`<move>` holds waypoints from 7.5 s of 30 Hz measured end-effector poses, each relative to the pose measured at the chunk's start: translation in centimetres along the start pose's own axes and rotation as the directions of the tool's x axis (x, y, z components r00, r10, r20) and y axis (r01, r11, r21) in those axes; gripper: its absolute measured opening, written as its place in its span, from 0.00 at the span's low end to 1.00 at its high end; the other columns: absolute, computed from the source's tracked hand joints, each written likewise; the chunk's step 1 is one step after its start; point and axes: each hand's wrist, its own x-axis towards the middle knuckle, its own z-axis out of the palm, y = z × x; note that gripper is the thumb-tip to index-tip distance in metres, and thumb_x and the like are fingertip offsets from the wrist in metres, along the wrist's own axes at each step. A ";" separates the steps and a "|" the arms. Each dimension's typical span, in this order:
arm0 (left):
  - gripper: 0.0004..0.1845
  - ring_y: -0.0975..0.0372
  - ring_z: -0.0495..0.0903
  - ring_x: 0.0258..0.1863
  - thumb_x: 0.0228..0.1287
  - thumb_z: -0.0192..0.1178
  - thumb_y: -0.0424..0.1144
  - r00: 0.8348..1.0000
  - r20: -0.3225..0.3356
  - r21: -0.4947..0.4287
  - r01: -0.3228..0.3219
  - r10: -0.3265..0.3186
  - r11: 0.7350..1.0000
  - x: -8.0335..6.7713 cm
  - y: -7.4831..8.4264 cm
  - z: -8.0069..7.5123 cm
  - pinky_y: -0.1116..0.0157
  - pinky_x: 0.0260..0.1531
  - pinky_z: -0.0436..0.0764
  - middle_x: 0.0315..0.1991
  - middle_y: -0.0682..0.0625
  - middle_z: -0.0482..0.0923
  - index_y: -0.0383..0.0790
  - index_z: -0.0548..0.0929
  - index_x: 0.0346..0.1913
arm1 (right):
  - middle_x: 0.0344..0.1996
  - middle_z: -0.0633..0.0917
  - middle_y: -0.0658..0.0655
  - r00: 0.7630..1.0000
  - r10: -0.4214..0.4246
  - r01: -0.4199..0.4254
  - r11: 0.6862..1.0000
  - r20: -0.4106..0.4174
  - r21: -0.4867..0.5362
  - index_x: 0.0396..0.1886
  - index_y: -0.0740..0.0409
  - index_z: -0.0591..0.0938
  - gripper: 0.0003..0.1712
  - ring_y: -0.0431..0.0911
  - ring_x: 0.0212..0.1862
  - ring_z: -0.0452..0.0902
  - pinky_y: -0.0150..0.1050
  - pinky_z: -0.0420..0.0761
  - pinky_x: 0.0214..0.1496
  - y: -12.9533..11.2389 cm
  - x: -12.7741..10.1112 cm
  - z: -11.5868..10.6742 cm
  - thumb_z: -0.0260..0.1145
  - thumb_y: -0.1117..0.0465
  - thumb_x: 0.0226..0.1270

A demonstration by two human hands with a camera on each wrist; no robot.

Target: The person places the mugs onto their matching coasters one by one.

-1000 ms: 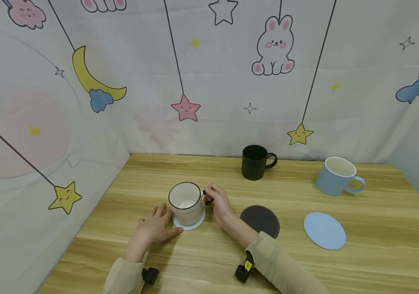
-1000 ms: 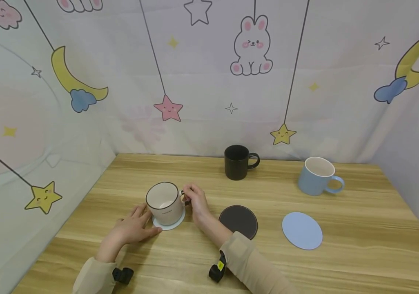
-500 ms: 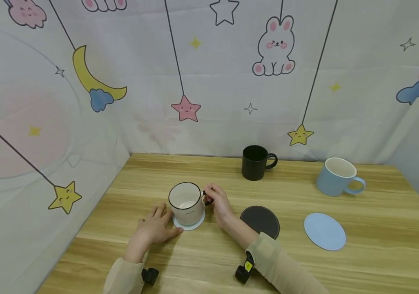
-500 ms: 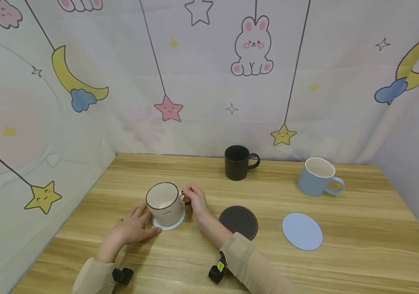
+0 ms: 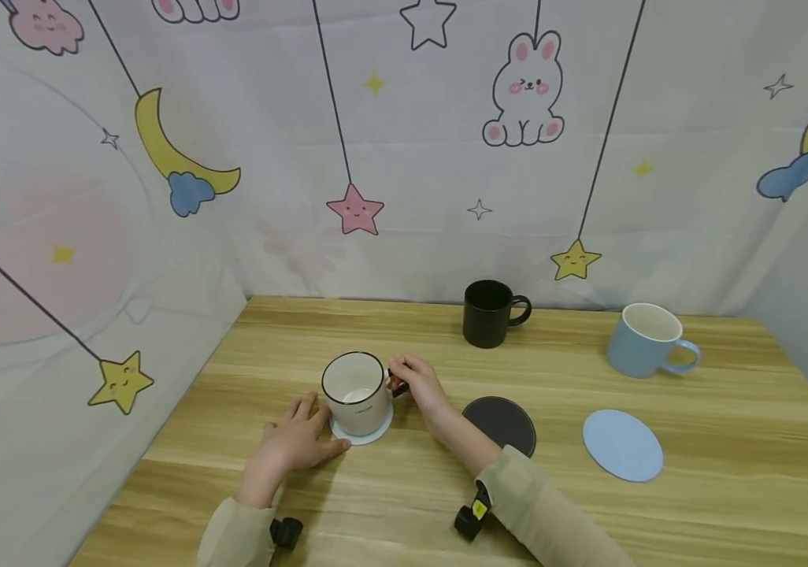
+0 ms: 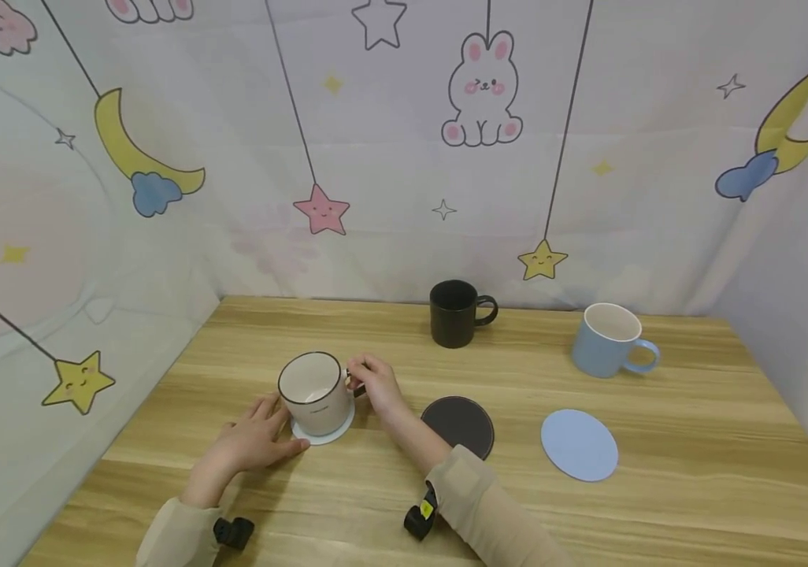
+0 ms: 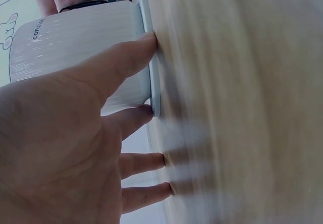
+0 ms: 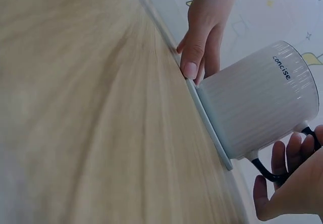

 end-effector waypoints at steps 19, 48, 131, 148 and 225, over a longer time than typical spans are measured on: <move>0.46 0.33 0.53 0.71 0.58 0.60 0.62 0.999 -0.048 0.021 -0.015 0.016 1.000 0.0 -0.5 0.4 0.27 0.55 0.61 0.72 0.30 0.54 0.37 0.62 0.72 | 0.45 0.81 0.58 0.970 -0.201 0.244 0.840 0.139 -0.485 0.48 0.60 0.76 0.13 0.49 0.48 0.78 0.42 0.77 0.52 -1.3 -0.4 -0.1 0.54 0.56 0.74; 0.27 0.48 0.81 0.35 0.58 0.65 0.53 0.955 -0.289 0.158 -0.015 0.061 0.987 -1.8 1.7 1.1 0.49 0.34 0.80 0.39 0.40 0.79 0.31 0.82 0.48 | 0.54 0.79 0.56 0.948 -0.278 0.300 0.605 0.158 -0.737 0.59 0.56 0.72 0.21 0.53 0.58 0.73 0.58 0.62 0.64 -2.7 -3.7 -3.8 0.59 0.54 0.71; 0.31 0.53 0.80 0.46 0.55 0.67 0.55 0.829 -0.366 0.213 -0.367 0.422 0.905 -0.3 12.8 4.3 0.58 0.33 0.80 0.49 0.46 0.80 0.41 0.77 0.58 | 0.50 0.83 0.57 0.952 -0.290 0.250 0.559 0.096 -0.790 0.52 0.58 0.78 0.15 0.55 0.57 0.74 0.63 0.64 0.61 -4.1 -8.8 -12.7 0.60 0.58 0.69; 0.37 0.43 0.71 0.64 0.58 0.63 0.59 0.908 -0.207 0.044 -0.363 0.364 0.931 1.7 13.3 4.4 0.35 0.56 0.70 0.67 0.39 0.69 0.44 0.69 0.67 | 0.49 0.82 0.59 0.945 -0.317 0.253 0.566 0.076 -0.785 0.51 0.61 0.78 0.15 0.56 0.56 0.75 0.63 0.67 0.59 -2.9 -7.2 -13.9 0.60 0.60 0.69; 0.44 0.47 0.50 0.76 0.56 0.61 0.65 0.960 0.064 0.064 -0.276 0.272 0.959 3.8 14.8 4.6 0.36 0.67 0.56 0.77 0.45 0.50 0.56 0.60 0.73 | 0.56 0.73 0.69 0.853 -0.475 0.260 0.746 -0.216 -0.613 0.57 0.70 0.72 0.17 0.61 0.63 0.65 0.56 0.61 0.68 -4.0 2.9 -19.2 0.52 0.69 0.71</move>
